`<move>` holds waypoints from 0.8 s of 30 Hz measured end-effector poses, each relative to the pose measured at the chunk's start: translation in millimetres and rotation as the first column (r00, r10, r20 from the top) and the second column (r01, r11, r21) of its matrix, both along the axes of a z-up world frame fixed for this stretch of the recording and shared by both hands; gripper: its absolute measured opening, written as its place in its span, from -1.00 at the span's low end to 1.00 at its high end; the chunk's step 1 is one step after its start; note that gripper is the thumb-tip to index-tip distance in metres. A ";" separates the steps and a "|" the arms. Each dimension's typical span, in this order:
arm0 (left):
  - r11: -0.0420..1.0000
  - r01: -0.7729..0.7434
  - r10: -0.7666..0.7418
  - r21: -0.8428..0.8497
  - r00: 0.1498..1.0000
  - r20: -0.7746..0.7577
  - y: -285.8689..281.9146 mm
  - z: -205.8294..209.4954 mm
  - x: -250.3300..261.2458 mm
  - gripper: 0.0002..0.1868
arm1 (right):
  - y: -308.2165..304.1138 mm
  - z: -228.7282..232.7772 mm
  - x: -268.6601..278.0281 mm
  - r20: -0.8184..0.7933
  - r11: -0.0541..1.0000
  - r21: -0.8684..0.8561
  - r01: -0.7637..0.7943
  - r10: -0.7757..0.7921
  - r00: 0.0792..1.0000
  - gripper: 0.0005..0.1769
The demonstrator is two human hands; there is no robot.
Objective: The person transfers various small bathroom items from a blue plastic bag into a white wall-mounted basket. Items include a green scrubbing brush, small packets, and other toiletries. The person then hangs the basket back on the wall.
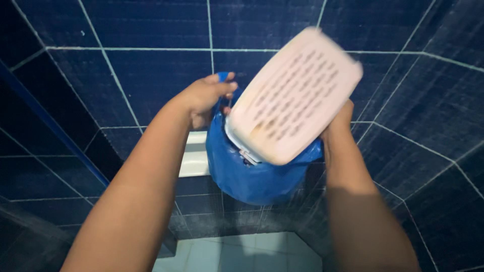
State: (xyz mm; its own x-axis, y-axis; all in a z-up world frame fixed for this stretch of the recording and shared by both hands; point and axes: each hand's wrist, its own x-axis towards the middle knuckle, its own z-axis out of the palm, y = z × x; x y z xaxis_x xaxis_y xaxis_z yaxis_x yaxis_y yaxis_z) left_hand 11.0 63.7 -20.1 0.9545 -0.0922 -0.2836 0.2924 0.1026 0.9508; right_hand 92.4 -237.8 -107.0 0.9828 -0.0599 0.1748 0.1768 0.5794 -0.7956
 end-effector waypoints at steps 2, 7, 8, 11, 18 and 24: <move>1.000 -0.003 0.003 -0.006 1.000 -0.007 0.1 -6.9 2.6 -0.47 | -5.5 5.6 -2.6 0.031 1.000 -0.007 0.012 -0.012 0.999 -0.49; 0.992 0.029 -0.028 0.125 1.000 -0.014 -8.0 -23.2 1.8 -0.38 | -7.0 2.5 5.3 -0.049 0.995 0.086 0.050 -0.046 0.998 -0.50; 0.979 0.027 -0.020 0.202 0.999 -0.037 -12.3 -22.3 0.3 -0.38 | -9.7 -1.8 5.3 -0.081 0.993 0.082 0.088 -0.081 0.993 -0.50; 0.991 0.033 -0.032 0.126 0.999 -0.015 -20.8 -31.0 -7.4 -0.44 | -17.1 -15.6 4.0 -0.146 0.987 0.099 0.126 -0.111 0.983 -0.51; 0.881 -0.068 0.142 -0.467 0.982 0.126 -29.6 -67.6 3.6 -0.74 | -13.1 -11.0 -25.0 -0.108 1.000 -0.010 0.006 -0.007 0.994 -0.56; 0.825 -0.111 0.197 -0.554 0.976 0.098 -22.8 -56.9 -12.8 -0.71 | -34.8 -6.3 -29.9 0.448 0.519 -0.752 0.405 -0.048 0.893 -0.56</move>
